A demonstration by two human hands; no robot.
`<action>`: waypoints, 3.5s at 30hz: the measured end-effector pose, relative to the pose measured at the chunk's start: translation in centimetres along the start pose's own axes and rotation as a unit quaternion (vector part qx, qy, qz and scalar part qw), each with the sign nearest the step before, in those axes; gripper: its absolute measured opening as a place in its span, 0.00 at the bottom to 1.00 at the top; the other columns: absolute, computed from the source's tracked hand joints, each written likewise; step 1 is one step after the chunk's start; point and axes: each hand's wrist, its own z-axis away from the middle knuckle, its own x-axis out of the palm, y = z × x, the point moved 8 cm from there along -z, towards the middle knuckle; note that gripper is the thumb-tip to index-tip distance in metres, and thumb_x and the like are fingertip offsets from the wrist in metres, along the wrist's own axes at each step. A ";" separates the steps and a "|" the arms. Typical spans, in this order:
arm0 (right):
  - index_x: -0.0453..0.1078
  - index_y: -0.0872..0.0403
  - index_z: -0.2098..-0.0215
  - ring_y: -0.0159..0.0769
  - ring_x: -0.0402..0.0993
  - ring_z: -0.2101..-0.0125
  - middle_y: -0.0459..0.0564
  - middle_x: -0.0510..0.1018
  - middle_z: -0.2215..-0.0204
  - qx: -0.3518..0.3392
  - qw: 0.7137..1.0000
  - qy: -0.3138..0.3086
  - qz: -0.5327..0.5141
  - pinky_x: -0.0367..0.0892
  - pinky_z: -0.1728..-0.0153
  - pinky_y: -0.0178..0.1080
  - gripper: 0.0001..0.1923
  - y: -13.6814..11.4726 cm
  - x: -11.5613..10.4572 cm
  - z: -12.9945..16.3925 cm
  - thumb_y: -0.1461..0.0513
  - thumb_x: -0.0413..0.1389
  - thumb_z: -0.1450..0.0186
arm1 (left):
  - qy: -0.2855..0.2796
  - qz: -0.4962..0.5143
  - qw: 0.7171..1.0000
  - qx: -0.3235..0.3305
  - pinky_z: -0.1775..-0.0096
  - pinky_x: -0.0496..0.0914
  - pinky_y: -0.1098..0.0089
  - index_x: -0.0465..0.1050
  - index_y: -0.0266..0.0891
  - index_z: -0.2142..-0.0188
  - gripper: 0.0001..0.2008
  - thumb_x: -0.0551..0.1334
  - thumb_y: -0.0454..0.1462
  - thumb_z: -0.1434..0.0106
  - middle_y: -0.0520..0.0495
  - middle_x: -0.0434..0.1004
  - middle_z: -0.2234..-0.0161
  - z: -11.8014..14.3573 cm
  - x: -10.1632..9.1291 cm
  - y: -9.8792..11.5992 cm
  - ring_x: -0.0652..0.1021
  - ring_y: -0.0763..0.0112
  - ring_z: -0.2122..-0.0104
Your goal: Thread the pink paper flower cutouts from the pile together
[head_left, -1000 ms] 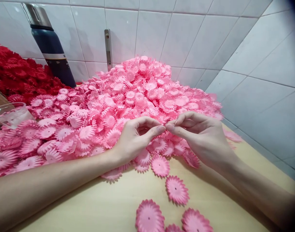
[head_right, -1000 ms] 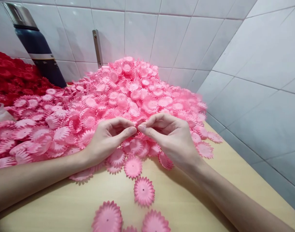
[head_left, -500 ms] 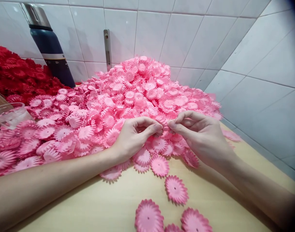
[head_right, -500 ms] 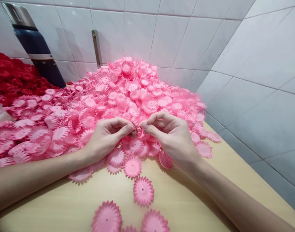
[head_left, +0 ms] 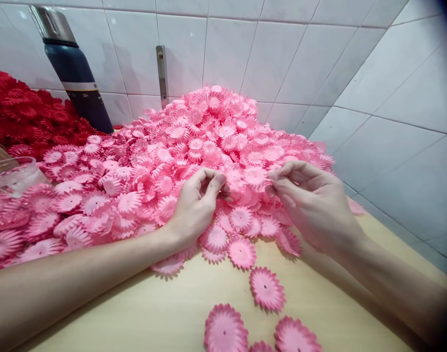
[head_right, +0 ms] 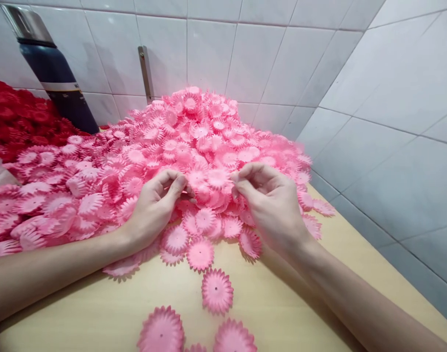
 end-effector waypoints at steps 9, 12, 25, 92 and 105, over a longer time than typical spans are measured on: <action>0.72 0.49 0.74 0.31 0.67 0.73 0.44 0.70 0.73 0.038 0.997 0.070 -0.020 0.65 0.75 0.35 0.06 0.5 -1.6 -0.5 0.65 0.64 0.45 | -0.002 0.095 0.995 -0.034 0.62 0.76 0.70 0.67 0.36 0.69 0.07 0.61 0.36 0.36 0.52 0.72 0.71 0.2 0.4 -0.2 0.78 0.74 0.69; 0.71 0.49 0.72 0.33 0.68 0.72 0.46 0.72 0.71 0.007 0.999 0.030 0.022 0.67 0.73 0.36 0.05 -0.2 -0.5 0.1 0.63 0.64 0.43 | 0.003 0.114 0.992 -0.047 0.60 0.76 0.67 0.66 0.35 0.69 0.08 0.61 0.37 0.36 0.50 0.73 0.70 0.2 0.4 -0.5 0.79 0.71 0.66; 0.73 0.48 0.69 0.35 0.74 0.66 0.46 0.75 0.69 -0.080 0.989 -0.067 0.104 0.73 0.64 0.37 0.04 -1.5 1.6 1.5 0.65 0.60 0.39 | 0.023 -0.022 0.999 -0.003 0.57 0.73 0.70 0.66 0.39 0.58 0.18 0.70 0.36 0.45 0.49 0.74 0.63 0.2 -0.4 -0.1 0.77 0.70 0.60; 0.73 0.49 0.69 0.34 0.74 0.67 0.46 0.75 0.70 -0.073 0.992 -0.042 0.098 0.72 0.65 0.37 0.05 -0.9 0.9 1.1 0.66 0.61 0.40 | 0.021 -0.141 0.984 0.109 0.41 0.66 0.65 0.75 0.38 0.49 0.16 0.62 0.32 0.37 0.44 0.76 0.46 0.6 -0.3 2.2 0.73 0.66 0.44; 0.73 0.50 0.70 0.32 0.74 0.68 0.45 0.76 0.70 -0.082 0.991 -0.038 0.099 0.72 0.66 0.34 0.06 -1.2 1.1 1.2 0.68 0.61 0.41 | -0.019 -0.178 0.977 0.118 0.39 0.63 0.56 0.62 0.49 0.38 0.34 0.68 0.35 0.42 0.47 0.61 0.35 0.5 0.1 1.3 0.66 0.57 0.38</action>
